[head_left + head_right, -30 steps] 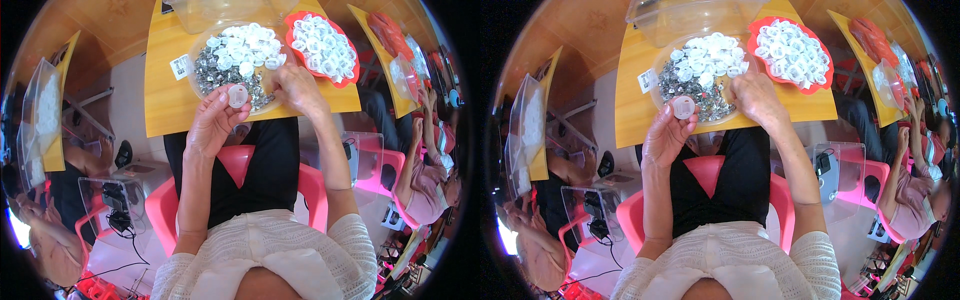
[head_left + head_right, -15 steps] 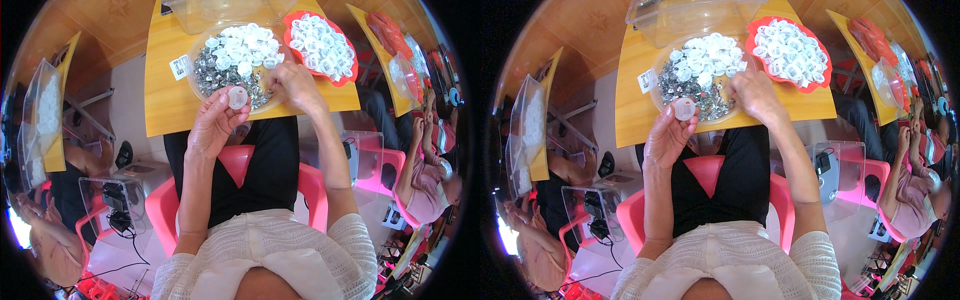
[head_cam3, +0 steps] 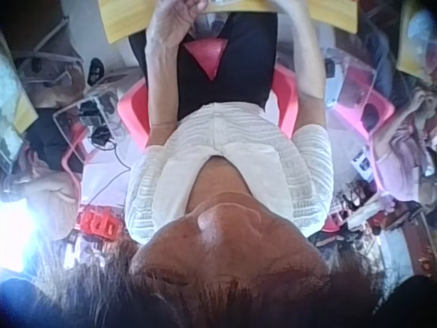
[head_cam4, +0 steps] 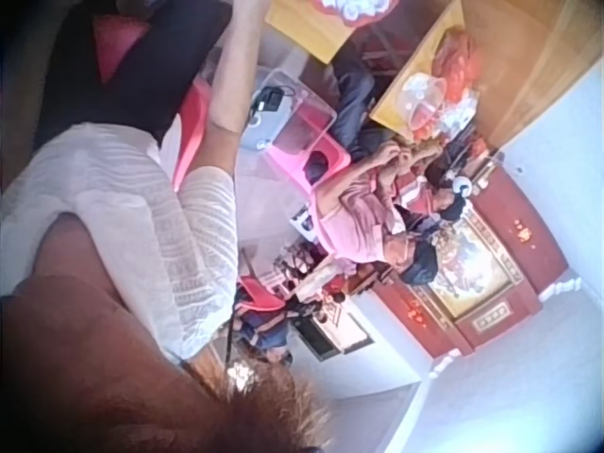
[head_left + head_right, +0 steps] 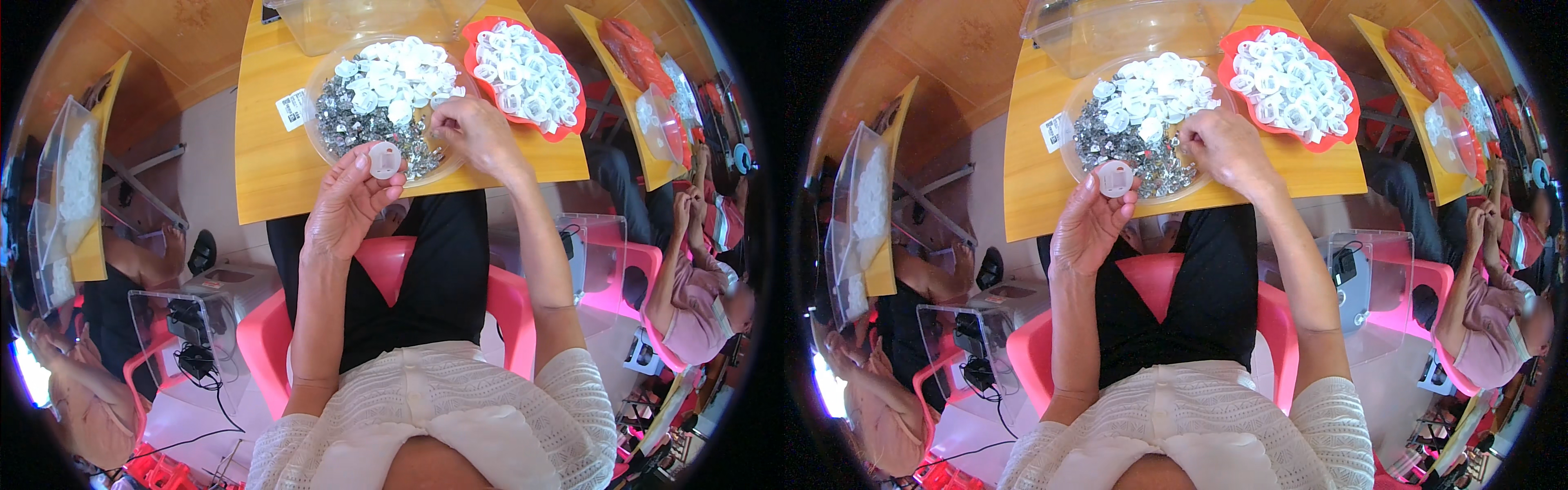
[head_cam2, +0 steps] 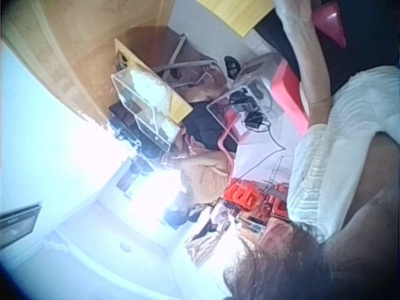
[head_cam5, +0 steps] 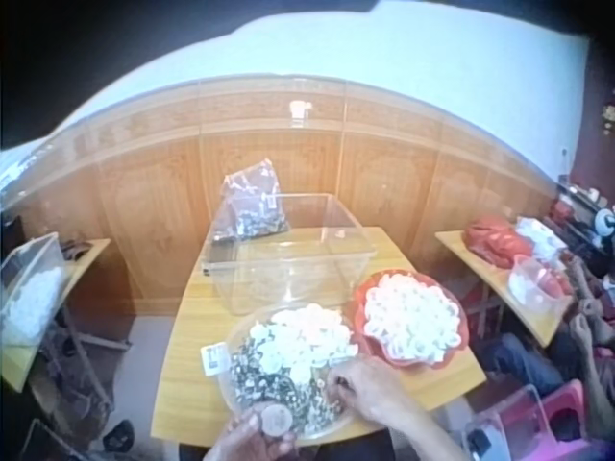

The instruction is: Assembling small plastic and metal battery components at a workbench.

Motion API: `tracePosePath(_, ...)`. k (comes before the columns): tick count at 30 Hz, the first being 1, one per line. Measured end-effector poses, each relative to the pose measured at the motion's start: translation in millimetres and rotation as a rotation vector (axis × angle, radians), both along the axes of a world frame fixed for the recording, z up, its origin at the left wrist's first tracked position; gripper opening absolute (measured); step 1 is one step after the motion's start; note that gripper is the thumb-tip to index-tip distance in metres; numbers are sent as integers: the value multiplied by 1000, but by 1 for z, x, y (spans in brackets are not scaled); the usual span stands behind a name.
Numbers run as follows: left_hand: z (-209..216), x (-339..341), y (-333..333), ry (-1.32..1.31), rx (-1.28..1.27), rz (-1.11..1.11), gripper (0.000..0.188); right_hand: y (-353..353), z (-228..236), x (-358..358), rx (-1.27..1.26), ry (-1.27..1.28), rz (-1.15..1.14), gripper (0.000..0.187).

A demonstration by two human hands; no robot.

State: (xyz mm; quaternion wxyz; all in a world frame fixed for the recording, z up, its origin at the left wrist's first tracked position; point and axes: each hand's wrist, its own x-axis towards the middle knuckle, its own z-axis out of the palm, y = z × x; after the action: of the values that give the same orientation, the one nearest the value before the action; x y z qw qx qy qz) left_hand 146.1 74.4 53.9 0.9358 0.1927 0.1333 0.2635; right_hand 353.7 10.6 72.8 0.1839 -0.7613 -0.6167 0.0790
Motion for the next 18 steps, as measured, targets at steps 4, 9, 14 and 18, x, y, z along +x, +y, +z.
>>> tracePosePath(4,0,3,1,-8,17,-17,29,2,5,1,114,355,10,9)
tracePosePath(9,1,4,1,42,34,6,30,0,30,-18,109,543,-3,9)
tracePosePath(14,-1,5,0,48,89,57,27,-10,53,-37,235,572,227,8)
tracePosePath(18,1,6,-2,10,78,56,26,-12,55,-50,337,292,306,10)
